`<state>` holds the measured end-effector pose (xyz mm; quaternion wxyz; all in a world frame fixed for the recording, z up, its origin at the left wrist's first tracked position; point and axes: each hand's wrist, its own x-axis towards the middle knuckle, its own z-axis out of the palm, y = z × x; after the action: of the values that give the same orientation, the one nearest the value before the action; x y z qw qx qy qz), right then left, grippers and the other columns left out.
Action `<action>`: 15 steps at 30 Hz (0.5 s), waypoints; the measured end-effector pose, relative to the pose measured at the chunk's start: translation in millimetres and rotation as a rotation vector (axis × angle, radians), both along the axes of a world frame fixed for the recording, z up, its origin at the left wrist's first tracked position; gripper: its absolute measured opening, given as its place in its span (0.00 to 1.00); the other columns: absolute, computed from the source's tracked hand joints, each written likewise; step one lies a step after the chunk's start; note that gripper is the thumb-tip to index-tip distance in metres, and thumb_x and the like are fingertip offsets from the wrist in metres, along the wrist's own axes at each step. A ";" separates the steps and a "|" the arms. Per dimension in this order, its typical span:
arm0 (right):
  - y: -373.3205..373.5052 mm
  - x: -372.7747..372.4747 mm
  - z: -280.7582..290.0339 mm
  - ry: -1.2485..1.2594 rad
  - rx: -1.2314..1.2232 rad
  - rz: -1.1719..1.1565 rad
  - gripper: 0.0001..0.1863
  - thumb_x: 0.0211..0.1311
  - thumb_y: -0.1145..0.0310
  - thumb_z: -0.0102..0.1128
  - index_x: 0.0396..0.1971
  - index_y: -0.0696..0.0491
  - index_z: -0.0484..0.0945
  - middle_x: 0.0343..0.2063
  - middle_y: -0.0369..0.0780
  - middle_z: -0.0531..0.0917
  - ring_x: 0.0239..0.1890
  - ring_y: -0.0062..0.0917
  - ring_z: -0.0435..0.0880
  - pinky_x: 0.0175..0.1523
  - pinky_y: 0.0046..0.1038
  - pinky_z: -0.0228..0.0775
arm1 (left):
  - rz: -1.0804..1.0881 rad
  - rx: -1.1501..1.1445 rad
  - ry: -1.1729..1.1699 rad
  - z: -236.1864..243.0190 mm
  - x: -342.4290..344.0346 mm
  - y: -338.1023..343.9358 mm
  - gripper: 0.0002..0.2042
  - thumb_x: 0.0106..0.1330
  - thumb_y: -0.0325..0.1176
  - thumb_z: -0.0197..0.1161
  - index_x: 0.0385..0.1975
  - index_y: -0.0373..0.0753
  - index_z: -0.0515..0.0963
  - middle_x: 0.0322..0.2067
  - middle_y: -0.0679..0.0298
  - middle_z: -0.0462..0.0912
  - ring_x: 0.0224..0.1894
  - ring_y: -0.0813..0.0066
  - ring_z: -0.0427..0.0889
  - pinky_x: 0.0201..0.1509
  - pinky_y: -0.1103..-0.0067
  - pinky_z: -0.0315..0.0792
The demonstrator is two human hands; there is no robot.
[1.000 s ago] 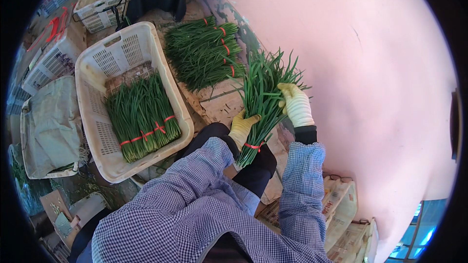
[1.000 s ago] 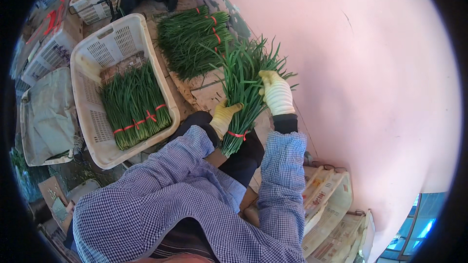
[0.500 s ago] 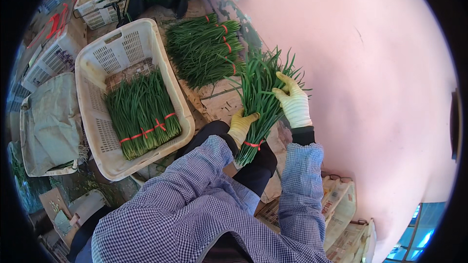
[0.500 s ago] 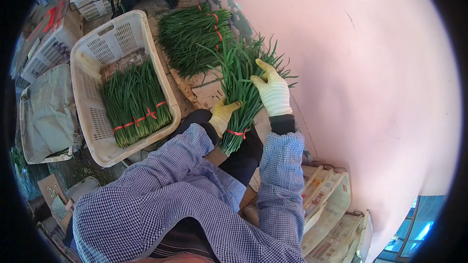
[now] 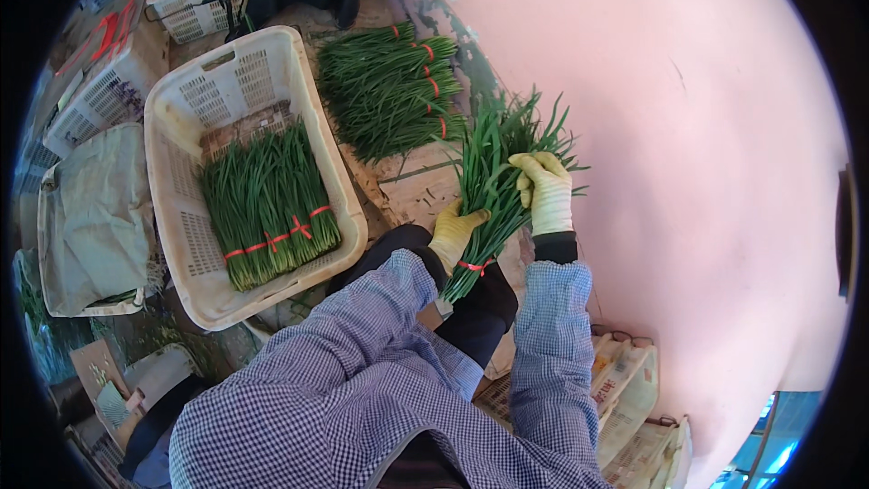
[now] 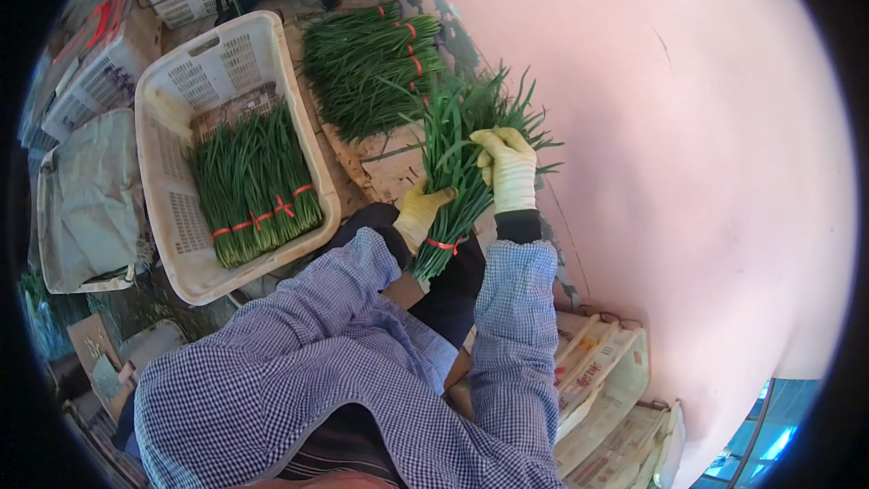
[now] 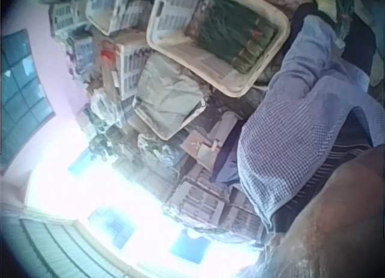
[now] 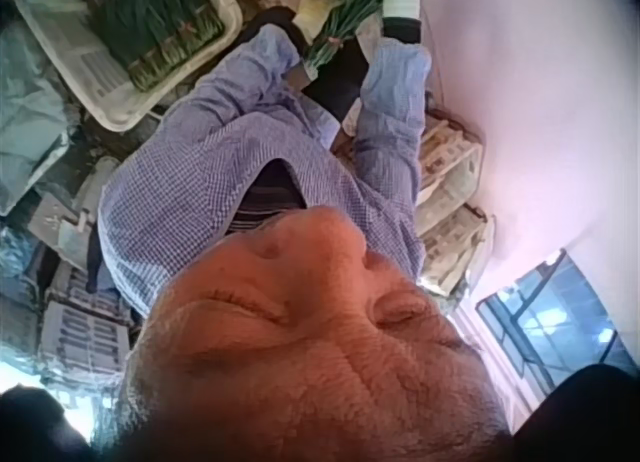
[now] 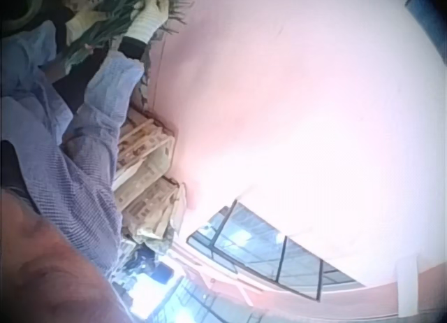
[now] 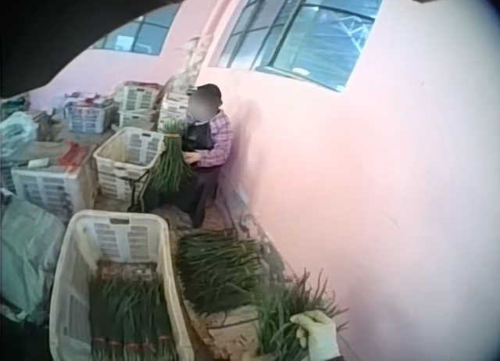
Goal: The person picks up bundles of green onions from a pile on the floor, inspects them, and places them into a white plastic basket. The person repeats this process, moving bundles from the floor to the basket.
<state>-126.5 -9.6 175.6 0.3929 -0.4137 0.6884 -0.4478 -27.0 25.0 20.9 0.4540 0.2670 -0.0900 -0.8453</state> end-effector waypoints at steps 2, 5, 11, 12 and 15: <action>7.0 -14.6 -7.4 -0.103 -0.060 -0.029 0.06 0.62 0.70 0.64 0.31 0.57 0.83 0.17 0.35 0.78 0.13 0.16 0.70 0.19 0.19 0.59 | 0.019 -0.031 -0.042 2.8 -0.1 -2.2 0.15 0.66 0.20 0.62 0.52 0.34 0.76 0.39 0.59 0.85 0.37 0.68 0.85 0.41 0.75 0.82; 9.9 -27.0 -20.9 0.334 -0.188 -0.052 0.06 0.62 0.70 0.65 0.32 0.57 0.83 0.19 0.35 0.80 0.17 0.16 0.74 0.23 0.20 0.63 | 0.014 -0.046 -0.141 18.0 2.6 0.6 0.14 0.65 0.19 0.61 0.51 0.34 0.76 0.40 0.60 0.85 0.39 0.69 0.85 0.44 0.76 0.81; 23.1 2.4 58.3 0.673 0.025 0.175 0.08 0.61 0.66 0.67 0.33 0.56 0.83 0.23 0.43 0.84 0.21 0.26 0.81 0.31 0.30 0.72 | 0.001 -0.002 -0.081 -6.8 -5.6 -1.0 0.15 0.65 0.17 0.61 0.51 0.34 0.77 0.41 0.60 0.85 0.39 0.69 0.84 0.45 0.75 0.80; 21.5 12.6 69.4 0.751 0.270 0.298 0.09 0.61 0.65 0.67 0.33 0.55 0.83 0.23 0.43 0.84 0.21 0.28 0.81 0.32 0.31 0.72 | 0.000 -0.006 -0.076 -8.0 -6.0 -0.5 0.15 0.65 0.17 0.60 0.51 0.34 0.77 0.40 0.61 0.85 0.39 0.69 0.84 0.44 0.75 0.80; 16.6 9.4 48.0 0.941 0.265 0.359 0.12 0.61 0.61 0.66 0.39 0.53 0.84 0.26 0.43 0.85 0.26 0.31 0.84 0.36 0.33 0.74 | 0.005 -0.014 -0.064 -4.2 -6.8 -0.7 0.14 0.65 0.18 0.61 0.50 0.35 0.77 0.40 0.60 0.85 0.38 0.69 0.84 0.42 0.75 0.80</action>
<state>-117.0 7.0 223.6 0.1605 -0.6286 0.7595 -0.0481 -33.7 24.3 16.7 0.4551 0.2909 -0.1098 -0.8344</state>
